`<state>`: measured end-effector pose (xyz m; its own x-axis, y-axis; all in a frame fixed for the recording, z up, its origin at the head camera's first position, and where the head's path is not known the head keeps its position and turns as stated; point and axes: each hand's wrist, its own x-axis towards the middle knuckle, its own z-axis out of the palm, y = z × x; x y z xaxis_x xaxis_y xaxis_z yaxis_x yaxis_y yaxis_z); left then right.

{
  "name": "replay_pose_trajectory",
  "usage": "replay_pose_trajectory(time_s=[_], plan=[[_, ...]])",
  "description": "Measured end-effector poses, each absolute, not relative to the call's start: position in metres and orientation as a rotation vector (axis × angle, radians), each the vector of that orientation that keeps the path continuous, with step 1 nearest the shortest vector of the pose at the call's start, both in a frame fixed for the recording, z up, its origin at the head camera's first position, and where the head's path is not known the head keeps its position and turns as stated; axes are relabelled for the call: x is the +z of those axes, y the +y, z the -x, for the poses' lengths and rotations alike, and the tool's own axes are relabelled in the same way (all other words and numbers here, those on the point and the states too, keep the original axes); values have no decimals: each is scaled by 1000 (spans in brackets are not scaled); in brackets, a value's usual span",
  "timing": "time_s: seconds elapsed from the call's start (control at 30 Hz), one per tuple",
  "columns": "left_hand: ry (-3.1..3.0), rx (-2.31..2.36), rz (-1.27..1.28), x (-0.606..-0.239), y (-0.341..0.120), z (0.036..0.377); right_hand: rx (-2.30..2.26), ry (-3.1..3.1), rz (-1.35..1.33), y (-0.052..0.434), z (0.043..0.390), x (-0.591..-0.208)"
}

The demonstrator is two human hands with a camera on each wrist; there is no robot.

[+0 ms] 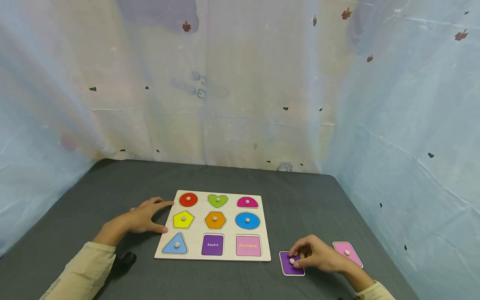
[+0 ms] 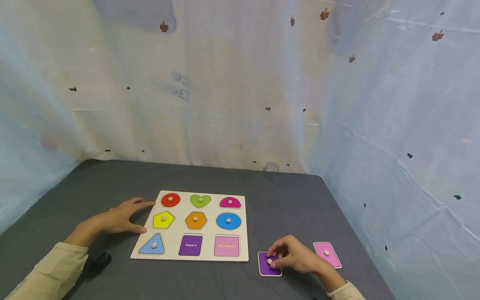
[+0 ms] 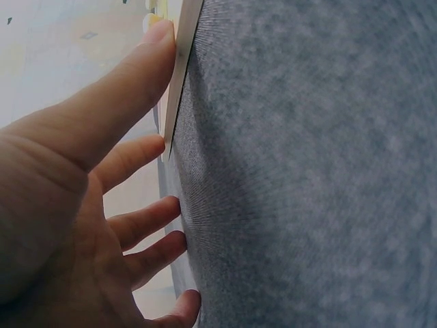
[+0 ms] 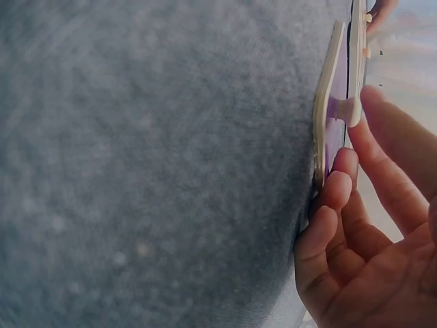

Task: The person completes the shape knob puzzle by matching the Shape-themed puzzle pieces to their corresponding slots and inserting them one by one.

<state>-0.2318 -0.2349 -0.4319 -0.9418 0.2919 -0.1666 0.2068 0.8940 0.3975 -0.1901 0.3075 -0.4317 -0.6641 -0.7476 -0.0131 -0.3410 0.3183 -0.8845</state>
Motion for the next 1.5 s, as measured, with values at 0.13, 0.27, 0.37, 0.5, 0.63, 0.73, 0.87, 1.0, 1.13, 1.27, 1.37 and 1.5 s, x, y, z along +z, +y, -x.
replay_pose_trajectory(time_s=[0.13, 0.27, 0.37, 0.5, 0.63, 0.73, 0.87, 1.0, 1.13, 1.27, 1.37, 1.5], plan=[[2840, 556, -380, -432, -234, 233, -1280, 2193, 975, 307, 190, -431], [2840, 553, -390, -433, -235, 234, -1264, 2220, 1008, 307, 190, -431], [2844, 551, -399, -434, -236, 234, -1257, 2233, 1022, 306, 190, -432], [2847, 557, -401, -433, -236, 232, -1245, 2253, 1024, 305, 190, -433], [2843, 561, -392, -433, -236, 232, -1231, 2267, 1025, 304, 190, -433], [2841, 558, -388, -433, -235, 232, -1226, 2279, 1033, 303, 190, -433], [2840, 558, -398, -433, -236, 233, -1220, 2293, 1046, 302, 190, -434], [2843, 564, -407, -433, -237, 233, -1228, 2288, 1045, 302, 190, -434], [2842, 567, -412, -433, -237, 233, -1233, 2279, 1041, 302, 189, -434], [2841, 562, -411, -434, -238, 233, -1215, 2291, 1046, 302, 189, -433], [2846, 554, -413, -434, -238, 233, -1212, 2307, 1040, 301, 190, -431], [2859, 548, -419, -434, -238, 234, -1215, 2343, 1036, 299, 192, -427]])
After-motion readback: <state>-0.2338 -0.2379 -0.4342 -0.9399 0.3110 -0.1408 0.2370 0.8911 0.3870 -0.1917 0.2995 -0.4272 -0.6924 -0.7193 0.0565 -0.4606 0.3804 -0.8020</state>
